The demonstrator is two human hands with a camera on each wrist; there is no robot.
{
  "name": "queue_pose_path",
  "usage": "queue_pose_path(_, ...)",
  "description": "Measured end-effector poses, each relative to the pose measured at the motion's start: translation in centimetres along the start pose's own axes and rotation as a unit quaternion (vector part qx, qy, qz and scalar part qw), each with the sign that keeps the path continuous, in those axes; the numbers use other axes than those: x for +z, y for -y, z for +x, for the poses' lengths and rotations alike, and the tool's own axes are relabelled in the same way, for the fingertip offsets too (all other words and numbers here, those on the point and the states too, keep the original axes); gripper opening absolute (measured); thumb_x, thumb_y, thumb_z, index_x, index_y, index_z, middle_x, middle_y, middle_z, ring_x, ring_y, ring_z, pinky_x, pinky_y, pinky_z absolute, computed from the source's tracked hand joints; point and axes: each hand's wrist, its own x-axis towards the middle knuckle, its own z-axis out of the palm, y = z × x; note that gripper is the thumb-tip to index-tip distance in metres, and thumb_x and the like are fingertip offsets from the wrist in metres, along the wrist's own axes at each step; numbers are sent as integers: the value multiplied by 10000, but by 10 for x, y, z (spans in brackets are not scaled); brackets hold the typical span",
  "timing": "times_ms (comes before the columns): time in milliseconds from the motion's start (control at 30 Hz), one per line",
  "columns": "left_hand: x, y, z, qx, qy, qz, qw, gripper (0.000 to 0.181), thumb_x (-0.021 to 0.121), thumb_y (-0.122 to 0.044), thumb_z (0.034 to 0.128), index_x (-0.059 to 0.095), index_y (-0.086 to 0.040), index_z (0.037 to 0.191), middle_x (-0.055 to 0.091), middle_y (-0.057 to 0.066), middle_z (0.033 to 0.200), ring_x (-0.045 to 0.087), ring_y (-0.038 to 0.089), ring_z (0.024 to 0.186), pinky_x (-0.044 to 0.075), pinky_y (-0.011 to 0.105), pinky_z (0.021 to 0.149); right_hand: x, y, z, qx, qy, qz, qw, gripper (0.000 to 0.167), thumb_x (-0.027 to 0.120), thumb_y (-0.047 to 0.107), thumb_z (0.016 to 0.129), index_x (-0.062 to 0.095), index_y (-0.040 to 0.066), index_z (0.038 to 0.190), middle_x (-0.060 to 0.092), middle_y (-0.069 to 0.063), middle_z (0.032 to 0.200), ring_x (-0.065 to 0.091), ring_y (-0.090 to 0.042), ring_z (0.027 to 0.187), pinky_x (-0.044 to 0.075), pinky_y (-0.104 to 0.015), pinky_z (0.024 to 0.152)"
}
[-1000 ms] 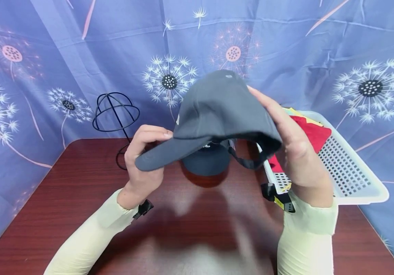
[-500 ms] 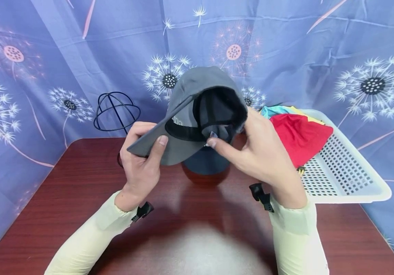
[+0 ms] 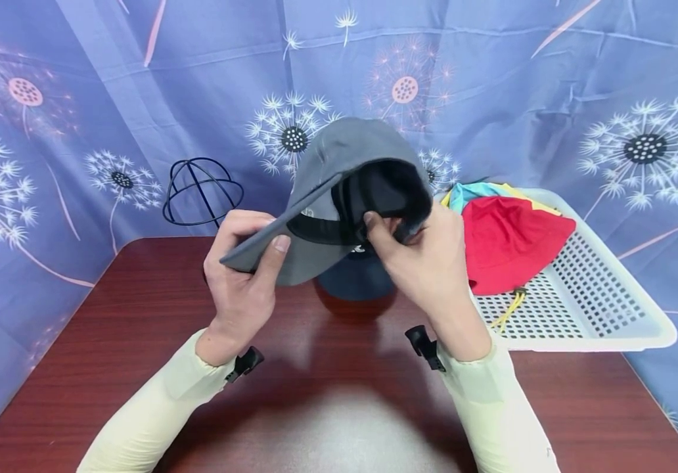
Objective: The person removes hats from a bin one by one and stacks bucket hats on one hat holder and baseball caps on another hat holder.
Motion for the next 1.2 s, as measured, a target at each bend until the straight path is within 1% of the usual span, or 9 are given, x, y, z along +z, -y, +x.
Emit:
queue_pose_path(100,-2,-2,5,141,-41,99,9998,248,753,-154,995,702,86,1035,683,191,990,633,285,943,518,379,770,-4,-4,4,21,-244,-88,9997,143,766,107,918,711,50,800,613,130,645,557,-49,613,415,-232,613)
queue_pose_path(233,-7,-4,11,303,-145,247,9991,245,771,-148,979,714,88,1018,699,190,971,654,288,926,522,403,796,-9,-10,13,75,-704,-195,9973,168,720,63,888,671,28,731,567,64,616,502,-62,616,351,-245,586)
queue_pose_path(333,-11,-5,15,349,-203,260,9988,229,779,-140,967,720,79,1004,704,183,956,660,285,914,522,404,798,-13,-17,19,230,-1057,-50,9941,118,689,12,846,624,-17,752,507,48,625,440,-79,616,321,-247,578)
queue_pose_path(600,-17,-7,20,540,-119,370,9978,128,770,-71,947,752,40,1008,709,176,944,659,281,887,522,375,787,-30,-39,31,474,-1573,105,9864,52,688,-12,819,652,5,785,574,118,622,477,-45,547,392,-193,557)
queue_pose_path(733,-18,-8,21,618,-4,485,9969,132,764,-88,955,763,34,1007,705,168,932,648,274,878,519,361,777,-37,-34,34,551,-1711,189,9835,109,611,-42,828,652,27,755,576,137,605,470,-11,505,394,-156,528)
queue_pose_path(900,-20,-8,20,640,132,597,9961,116,766,-76,949,774,21,1012,706,163,931,649,275,885,527,368,793,-42,-41,37,794,-1653,241,9828,226,591,-55,834,648,142,740,611,161,606,521,15,484,412,-143,503)
queue_pose_path(1000,-20,-7,19,658,153,639,9957,116,764,-75,949,773,22,1011,702,165,930,651,279,882,532,369,796,-42,-50,38,763,-1490,336,9853,245,627,-64,819,673,165,743,622,157,606,534,3,495,434,-150,517)
queue_pose_path(1100,-20,-8,17,771,151,724,9943,111,771,-72,948,774,21,1008,694,173,928,656,285,870,538,355,793,-39,-53,38,849,-1158,353,9890,222,702,-31,828,685,175,748,622,159,616,523,-6,530,432,-168,548)
queue_pose_path(1200,-19,-10,16,1033,135,851,9909,82,777,-42,938,783,6,1004,688,178,916,668,294,845,554,337,790,-39,-52,37,1191,-600,272,9907,165,748,57,871,693,178,772,647,151,627,564,-27,544,442,-189,540)
